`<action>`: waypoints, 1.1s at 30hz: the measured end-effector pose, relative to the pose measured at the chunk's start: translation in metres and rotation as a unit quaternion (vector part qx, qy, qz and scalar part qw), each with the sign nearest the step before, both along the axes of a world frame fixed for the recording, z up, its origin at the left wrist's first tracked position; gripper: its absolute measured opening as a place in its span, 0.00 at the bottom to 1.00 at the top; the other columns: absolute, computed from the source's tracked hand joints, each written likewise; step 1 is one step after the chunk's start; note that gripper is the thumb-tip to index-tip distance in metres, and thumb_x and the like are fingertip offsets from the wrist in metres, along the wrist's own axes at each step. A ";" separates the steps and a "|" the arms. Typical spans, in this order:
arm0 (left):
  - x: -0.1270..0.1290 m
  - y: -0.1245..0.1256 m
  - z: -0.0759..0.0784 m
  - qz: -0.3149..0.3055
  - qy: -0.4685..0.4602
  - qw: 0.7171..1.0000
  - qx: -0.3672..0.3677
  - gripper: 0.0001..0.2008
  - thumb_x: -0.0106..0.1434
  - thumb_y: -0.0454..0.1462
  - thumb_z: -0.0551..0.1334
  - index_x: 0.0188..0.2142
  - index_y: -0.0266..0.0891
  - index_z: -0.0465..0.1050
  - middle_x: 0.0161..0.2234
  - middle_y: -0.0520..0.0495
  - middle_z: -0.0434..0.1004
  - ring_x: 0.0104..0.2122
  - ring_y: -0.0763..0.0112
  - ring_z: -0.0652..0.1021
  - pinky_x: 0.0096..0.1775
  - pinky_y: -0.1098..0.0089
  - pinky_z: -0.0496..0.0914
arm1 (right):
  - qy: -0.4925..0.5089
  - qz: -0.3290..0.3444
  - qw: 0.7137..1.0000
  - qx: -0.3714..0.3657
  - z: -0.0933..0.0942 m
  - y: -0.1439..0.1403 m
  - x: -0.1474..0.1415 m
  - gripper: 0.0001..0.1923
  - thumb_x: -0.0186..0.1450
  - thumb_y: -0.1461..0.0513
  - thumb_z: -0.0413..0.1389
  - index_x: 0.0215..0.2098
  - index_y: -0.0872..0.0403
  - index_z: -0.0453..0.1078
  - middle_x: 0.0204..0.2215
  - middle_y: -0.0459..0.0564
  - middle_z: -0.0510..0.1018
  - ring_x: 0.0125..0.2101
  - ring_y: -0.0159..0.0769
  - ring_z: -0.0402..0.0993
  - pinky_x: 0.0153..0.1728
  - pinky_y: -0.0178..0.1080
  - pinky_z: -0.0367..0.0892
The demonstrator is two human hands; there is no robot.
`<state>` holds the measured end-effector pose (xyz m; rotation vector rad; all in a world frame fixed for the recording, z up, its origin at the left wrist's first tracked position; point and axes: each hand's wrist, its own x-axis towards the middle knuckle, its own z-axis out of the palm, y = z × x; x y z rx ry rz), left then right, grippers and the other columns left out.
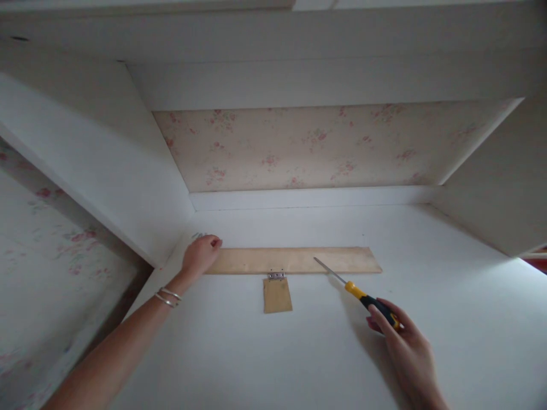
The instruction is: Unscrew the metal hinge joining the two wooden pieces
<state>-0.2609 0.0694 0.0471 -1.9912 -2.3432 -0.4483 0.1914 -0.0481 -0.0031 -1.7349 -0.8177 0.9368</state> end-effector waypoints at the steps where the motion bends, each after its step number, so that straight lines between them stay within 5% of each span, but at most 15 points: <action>1: 0.016 -0.011 0.003 -0.040 -0.005 0.999 -0.024 0.15 0.63 0.46 0.53 0.35 0.42 0.75 0.36 0.48 0.79 0.35 0.67 0.77 0.36 0.71 0.65 | -0.002 0.001 1.000 0.000 -0.001 0.000 0.001 0.35 0.50 0.45 0.62 0.51 0.53 0.68 0.30 0.51 0.79 0.34 0.43 0.77 0.31 0.36 0.67; 6: 0.090 -0.058 0.007 -0.218 -0.039 0.973 -0.060 0.15 0.64 0.46 0.53 0.31 0.42 0.74 0.33 0.50 0.77 0.34 0.71 0.75 0.36 0.72 0.64 | -0.007 0.004 1.000 0.004 -0.004 0.000 0.002 0.35 0.50 0.45 0.62 0.51 0.53 0.68 0.28 0.51 0.79 0.33 0.41 0.76 0.31 0.36 0.67; 11: 0.127 -0.068 -0.005 -0.260 -0.012 0.965 -0.043 0.11 0.65 0.43 0.53 0.38 0.44 0.73 0.38 0.50 0.74 0.38 0.70 0.74 0.38 0.70 0.66 | -0.016 0.017 1.000 0.014 -0.007 -0.004 0.003 0.34 0.52 0.46 0.61 0.52 0.53 0.67 0.26 0.50 0.78 0.32 0.40 0.76 0.33 0.36 0.66; 21: 0.137 -0.052 -0.022 -0.284 0.034 0.955 -0.072 0.11 0.65 0.41 0.54 0.40 0.44 0.73 0.40 0.46 0.72 0.38 0.69 0.74 0.38 0.69 0.68 | -0.009 0.040 0.999 0.031 -0.007 -0.007 0.006 0.34 0.52 0.46 0.61 0.52 0.55 0.66 0.27 0.49 0.78 0.32 0.41 0.75 0.32 0.38 0.66; 33: 0.140 -0.042 -0.003 -0.386 0.142 0.907 -0.089 0.19 0.64 0.32 0.52 0.52 0.53 0.67 0.39 0.45 0.68 0.36 0.66 0.72 0.34 0.70 0.65 | -0.015 0.052 0.998 0.025 -0.003 -0.008 0.004 0.33 0.53 0.46 0.60 0.52 0.53 0.66 0.25 0.48 0.77 0.30 0.37 0.74 0.29 0.34 0.64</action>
